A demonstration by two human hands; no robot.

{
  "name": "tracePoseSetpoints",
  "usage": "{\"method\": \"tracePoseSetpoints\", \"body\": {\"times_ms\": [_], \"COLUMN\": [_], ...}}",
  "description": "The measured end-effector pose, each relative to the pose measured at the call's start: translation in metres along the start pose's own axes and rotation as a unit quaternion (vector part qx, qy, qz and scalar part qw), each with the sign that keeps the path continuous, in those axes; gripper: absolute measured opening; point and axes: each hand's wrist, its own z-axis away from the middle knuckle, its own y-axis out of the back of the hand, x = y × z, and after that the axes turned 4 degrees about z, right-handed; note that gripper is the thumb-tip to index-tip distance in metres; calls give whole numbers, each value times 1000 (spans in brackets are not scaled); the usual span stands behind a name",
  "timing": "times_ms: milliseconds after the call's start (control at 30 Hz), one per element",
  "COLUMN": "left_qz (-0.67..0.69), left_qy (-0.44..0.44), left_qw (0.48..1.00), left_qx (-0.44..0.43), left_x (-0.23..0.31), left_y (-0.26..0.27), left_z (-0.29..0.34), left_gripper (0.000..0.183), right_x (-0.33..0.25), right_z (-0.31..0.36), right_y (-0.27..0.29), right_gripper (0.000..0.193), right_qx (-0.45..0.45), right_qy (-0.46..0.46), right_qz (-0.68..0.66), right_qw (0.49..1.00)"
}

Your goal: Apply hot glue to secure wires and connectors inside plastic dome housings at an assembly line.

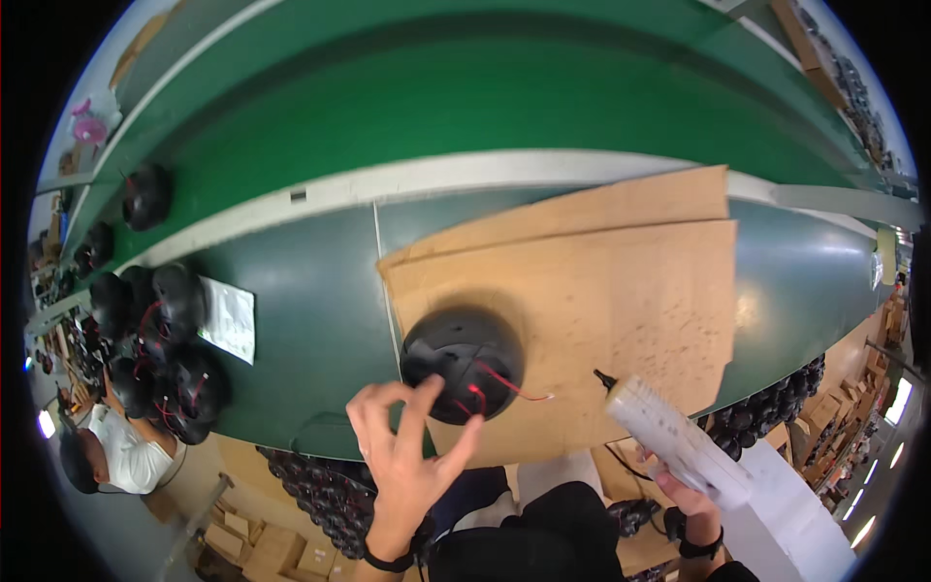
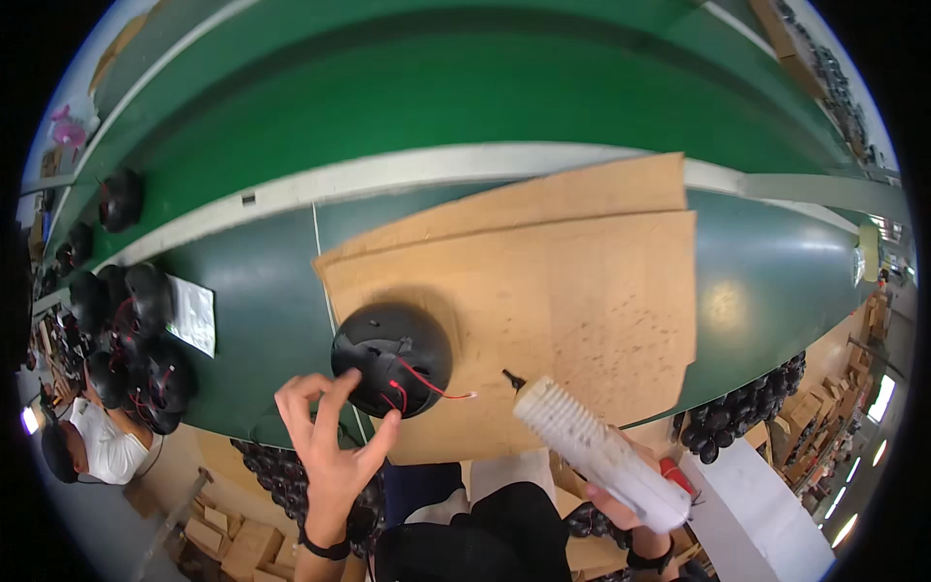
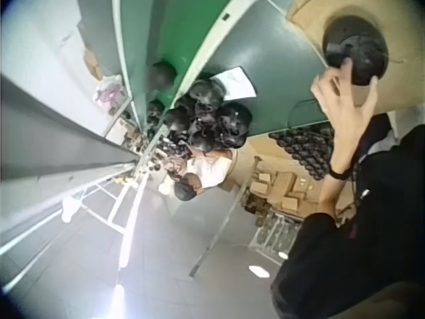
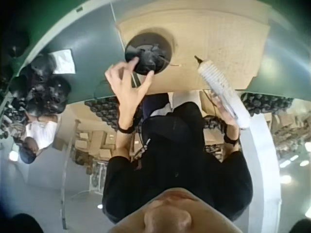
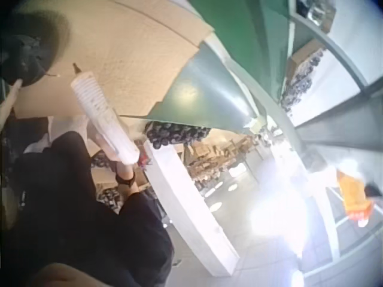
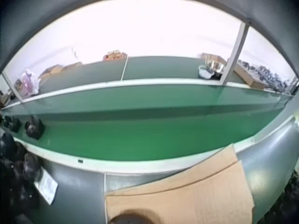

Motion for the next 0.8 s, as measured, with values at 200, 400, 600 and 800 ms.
{"method": "tracePoseSetpoints", "body": {"times_ms": [200,400,600,800], "left_qz": [137,271,401,392], "left_qy": [-54,-54,13,-115], "left_qw": [977,932,877,867], "left_qx": [-153,-233,-264,-286], "left_x": [-29,-65,-81,-94], "left_y": [-2,8,7,5], "left_z": [-22,-62,-86,-88], "left_gripper": [25,15,17,24], "right_x": [-36,-118,-131,-118], "right_z": [1,-46,-59,-52], "right_y": [-25,-41,-61,-60], "right_gripper": [80,71,66,45], "right_qx": [-59,-103,-128,-101], "right_qy": [-72,-99,-108,-26], "right_qz": [80,97,228,281], "right_qw": [992,985,959,954]}}
